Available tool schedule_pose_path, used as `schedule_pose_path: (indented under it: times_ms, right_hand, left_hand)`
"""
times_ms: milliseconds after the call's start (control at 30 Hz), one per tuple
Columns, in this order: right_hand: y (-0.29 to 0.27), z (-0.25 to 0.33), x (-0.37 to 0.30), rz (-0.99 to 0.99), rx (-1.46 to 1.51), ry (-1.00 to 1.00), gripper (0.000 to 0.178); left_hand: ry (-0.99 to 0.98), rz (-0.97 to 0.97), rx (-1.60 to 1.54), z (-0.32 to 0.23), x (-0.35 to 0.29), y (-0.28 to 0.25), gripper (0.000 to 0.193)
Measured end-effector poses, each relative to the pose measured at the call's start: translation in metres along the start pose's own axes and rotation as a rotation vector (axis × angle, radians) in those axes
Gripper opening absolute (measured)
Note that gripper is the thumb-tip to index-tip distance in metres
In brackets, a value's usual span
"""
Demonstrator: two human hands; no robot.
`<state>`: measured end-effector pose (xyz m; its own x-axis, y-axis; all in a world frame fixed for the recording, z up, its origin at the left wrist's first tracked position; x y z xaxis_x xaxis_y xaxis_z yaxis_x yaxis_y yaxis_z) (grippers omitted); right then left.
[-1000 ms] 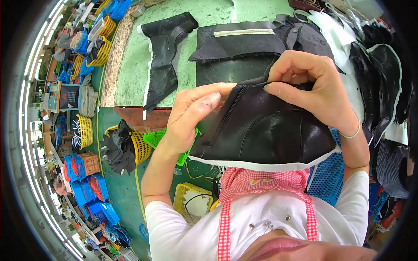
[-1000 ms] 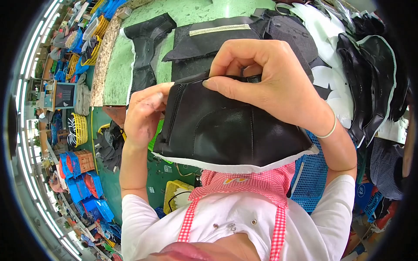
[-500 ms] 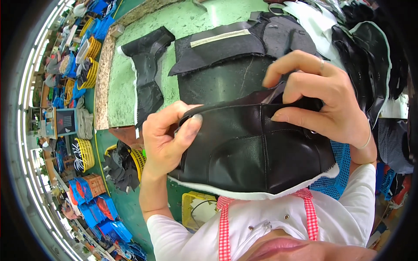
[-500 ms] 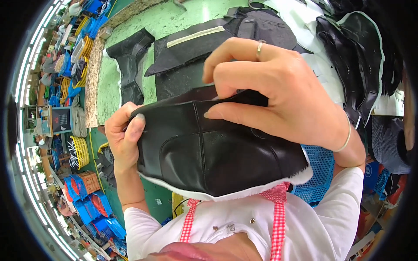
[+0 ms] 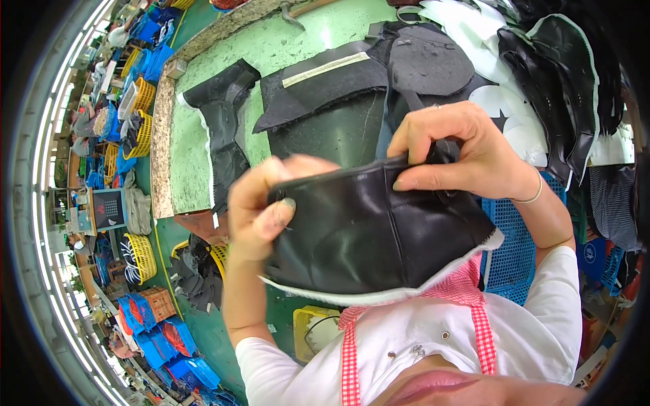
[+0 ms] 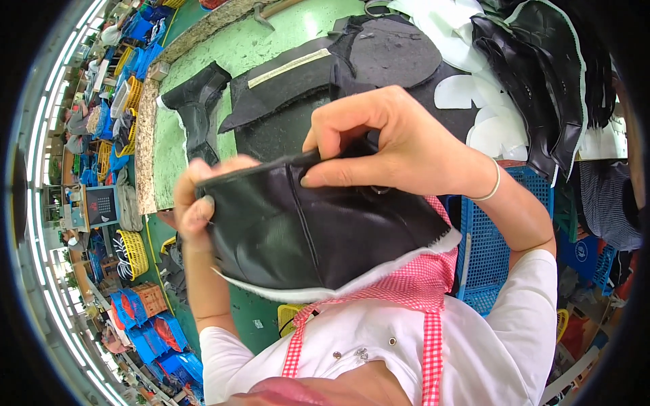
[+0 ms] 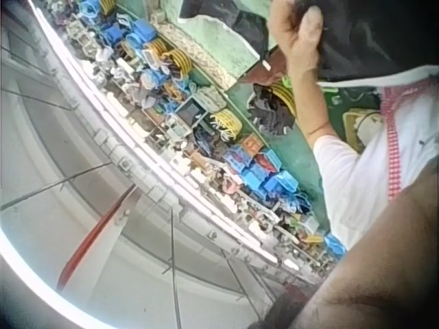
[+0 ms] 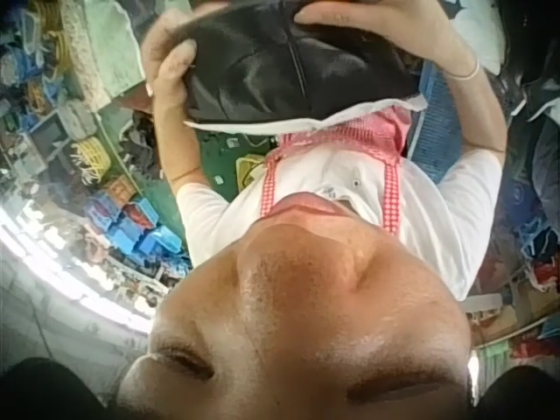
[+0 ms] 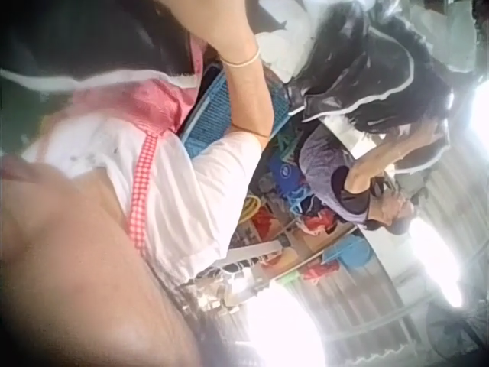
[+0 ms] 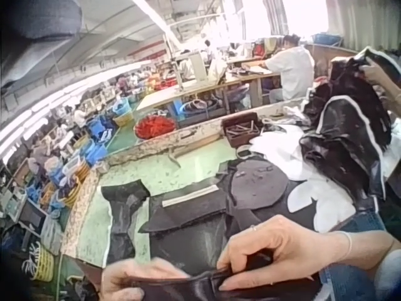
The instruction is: Assembling black leather boots by manually attaching inner linings and structural components.
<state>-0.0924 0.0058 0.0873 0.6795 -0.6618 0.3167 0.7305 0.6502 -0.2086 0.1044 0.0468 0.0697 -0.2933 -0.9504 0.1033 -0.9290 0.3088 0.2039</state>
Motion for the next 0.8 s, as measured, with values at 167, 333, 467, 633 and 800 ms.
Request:
schedule_pose_path:
  times_ms: [167, 333, 467, 633, 800]
  right_hand:
    - [0.005, 0.027, 0.003, -0.107, -0.261, -0.200, 0.025]
    - [-0.014, 0.024, -0.004, 0.082, -0.437, -0.037, 0.028]
    - [-0.020, 0.023, -0.010, 0.094, -0.379, -0.093, 0.028]
    - [-0.019, 0.031, -0.013, 0.094, -0.406, -0.129, 0.028]
    - [-0.014, 0.034, -0.015, 0.095, -0.645, -0.160, 0.029]
  left_hand:
    - [0.399, 0.446, 1.241, -0.068, 0.040, 0.056, 0.035]
    - [0.282, 0.443, 0.914, -0.063, 0.029, 0.044, 0.019]
    - [0.146, 0.432, 0.743, -0.054, 0.032, 0.041, 0.018]
    - [0.137, 0.462, 0.662, -0.051, 0.033, 0.034, 0.018]
    - [0.429, 0.561, 1.006, -0.062, 0.046, 0.062, 0.016]
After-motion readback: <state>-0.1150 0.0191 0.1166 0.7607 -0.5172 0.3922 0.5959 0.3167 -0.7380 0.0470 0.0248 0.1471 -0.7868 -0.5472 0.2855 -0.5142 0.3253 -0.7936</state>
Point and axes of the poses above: each hand's wrist, its own x-axis towards the middle knuckle, its own y-axis out of the palm, z = x × y, the point moved 7 cm from there along x, towards the middle knuckle
